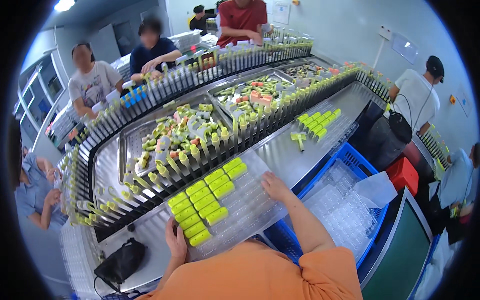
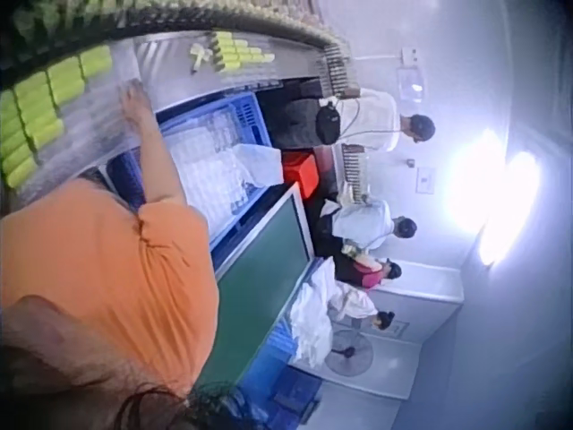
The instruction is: The person places a filled plastic tray onto the conveyor table, takes an empty plastic tray from a bin, and packs parts picked from the rotating line into the tray slots by hand.
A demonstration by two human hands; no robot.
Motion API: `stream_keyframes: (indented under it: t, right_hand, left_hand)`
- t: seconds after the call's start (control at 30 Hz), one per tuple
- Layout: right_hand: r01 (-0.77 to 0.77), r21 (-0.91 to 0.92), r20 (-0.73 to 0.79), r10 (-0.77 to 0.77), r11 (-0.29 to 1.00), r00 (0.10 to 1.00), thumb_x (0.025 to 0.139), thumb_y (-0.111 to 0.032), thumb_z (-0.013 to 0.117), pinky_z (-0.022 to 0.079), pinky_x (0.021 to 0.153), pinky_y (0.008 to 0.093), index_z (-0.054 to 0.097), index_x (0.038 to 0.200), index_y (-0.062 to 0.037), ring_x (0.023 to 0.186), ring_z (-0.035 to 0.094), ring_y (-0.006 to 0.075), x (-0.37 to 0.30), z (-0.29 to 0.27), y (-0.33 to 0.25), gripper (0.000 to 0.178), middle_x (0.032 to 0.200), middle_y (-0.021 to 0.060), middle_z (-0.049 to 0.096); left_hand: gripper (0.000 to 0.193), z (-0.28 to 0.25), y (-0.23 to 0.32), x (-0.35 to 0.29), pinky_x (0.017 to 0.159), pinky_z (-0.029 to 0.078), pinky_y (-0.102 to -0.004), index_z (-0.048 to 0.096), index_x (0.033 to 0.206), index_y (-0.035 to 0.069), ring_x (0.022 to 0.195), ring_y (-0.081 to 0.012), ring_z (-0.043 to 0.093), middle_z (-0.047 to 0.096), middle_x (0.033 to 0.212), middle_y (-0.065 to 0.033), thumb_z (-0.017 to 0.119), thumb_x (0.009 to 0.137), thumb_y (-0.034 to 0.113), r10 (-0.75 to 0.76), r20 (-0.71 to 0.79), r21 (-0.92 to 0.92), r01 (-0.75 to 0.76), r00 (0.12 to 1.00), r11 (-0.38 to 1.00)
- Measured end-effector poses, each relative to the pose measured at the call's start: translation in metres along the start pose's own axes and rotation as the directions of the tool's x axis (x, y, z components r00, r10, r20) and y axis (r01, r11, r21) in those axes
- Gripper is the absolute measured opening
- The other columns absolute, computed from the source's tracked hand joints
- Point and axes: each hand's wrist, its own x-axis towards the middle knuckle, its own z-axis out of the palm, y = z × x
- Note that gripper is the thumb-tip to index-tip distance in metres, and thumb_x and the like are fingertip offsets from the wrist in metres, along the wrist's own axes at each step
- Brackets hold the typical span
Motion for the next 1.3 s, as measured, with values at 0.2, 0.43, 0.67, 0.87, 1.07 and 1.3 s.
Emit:
stream_keyframes:
  t: [0.2, 0.43, 0.67, 0.87, 1.07, 1.3]
  right_hand:
    - [0.024, -0.053, -0.007, -0.025, 0.998, 1.000, 0.097, -0.023, 0.044, 0.027, 0.114, 0.0436, 0.051, 0.131, -0.0032, 0.138, 0.031, 0.0408, 0.003, 0.007, 0.013, 0.040, 0.145, 0.0228, 0.039]
    - [-0.012, -0.051, 0.009, 0.012, 0.999, 1.000, 0.099, -0.021, 0.043, 0.028, 0.114, 0.0407, 0.055, 0.130, -0.0087, 0.139, 0.031, 0.0390, 0.004, -0.001, 0.009, 0.036, 0.145, 0.0224, 0.040]
    - [-0.022, -0.079, 0.000, 0.022, 0.997, 1.000, 0.099, -0.024, 0.042, 0.031, 0.112, 0.0396, 0.058, 0.128, -0.0105, 0.137, 0.035, 0.0387, 0.007, -0.004, 0.011, 0.035, 0.142, 0.0239, 0.043]
    - [-0.016, -0.026, 0.036, 0.017, 1.000, 0.999, 0.099, -0.026, 0.043, 0.034, 0.109, 0.0389, 0.060, 0.125, -0.0087, 0.133, 0.040, 0.0388, 0.005, -0.014, 0.002, 0.035, 0.139, 0.0248, 0.047]
    - [-0.014, -0.021, 0.095, 0.016, 1.000, 0.995, 0.099, -0.027, 0.044, 0.041, 0.102, 0.0390, 0.066, 0.114, -0.0064, 0.123, 0.051, 0.0373, 0.005, -0.028, 0.000, 0.034, 0.126, 0.0223, 0.058]
    - [0.041, -0.095, 0.064, -0.035, 0.995, 0.997, 0.098, -0.024, 0.046, 0.042, 0.100, 0.0399, 0.065, 0.114, -0.0044, 0.120, 0.053, 0.0362, 0.007, -0.022, 0.002, 0.032, 0.127, 0.0182, 0.059]
  left_hand:
    - [0.032, 0.001, -0.021, -0.005, 0.092, 0.046, -0.0343, 0.048, 0.128, -0.001, 0.106, -0.0220, 0.056, 0.056, 0.118, -0.0126, 0.044, 0.098, 0.008, -0.207, -0.192, -0.392, 0.119, 0.959, 0.912]
    - [0.032, -0.014, -0.037, 0.004, 0.074, 0.052, -0.0338, 0.049, 0.126, 0.006, 0.088, -0.0215, 0.062, 0.061, 0.105, -0.0127, 0.053, 0.094, 0.011, -0.493, -0.024, -0.432, 0.436, 0.870, 0.790]
    - [0.033, -0.015, -0.011, 0.008, 0.065, 0.054, -0.0415, 0.057, 0.115, 0.010, 0.079, -0.0326, 0.064, 0.060, 0.093, -0.0111, 0.060, 0.082, 0.011, -0.121, -0.026, 0.331, 0.123, 0.992, 0.936]
    - [0.033, -0.006, -0.006, 0.001, 0.065, 0.055, -0.0405, 0.061, 0.111, 0.010, 0.084, -0.0285, 0.063, 0.056, 0.098, -0.0090, 0.061, 0.078, 0.009, -0.034, -0.012, 0.513, 0.036, 0.999, 0.858]
    - [0.035, -0.005, -0.004, -0.003, 0.064, 0.055, -0.0388, 0.062, 0.111, 0.008, 0.082, -0.0273, 0.061, 0.054, 0.095, -0.0080, 0.062, 0.076, 0.009, 0.027, 0.000, 0.561, -0.022, 1.000, 0.828]
    - [0.039, -0.004, -0.004, 0.005, 0.063, 0.055, -0.0376, 0.061, 0.115, 0.008, 0.084, -0.0267, 0.060, 0.053, 0.094, -0.0088, 0.063, 0.076, 0.009, -0.002, 0.036, 0.637, -0.021, 0.999, 0.771]
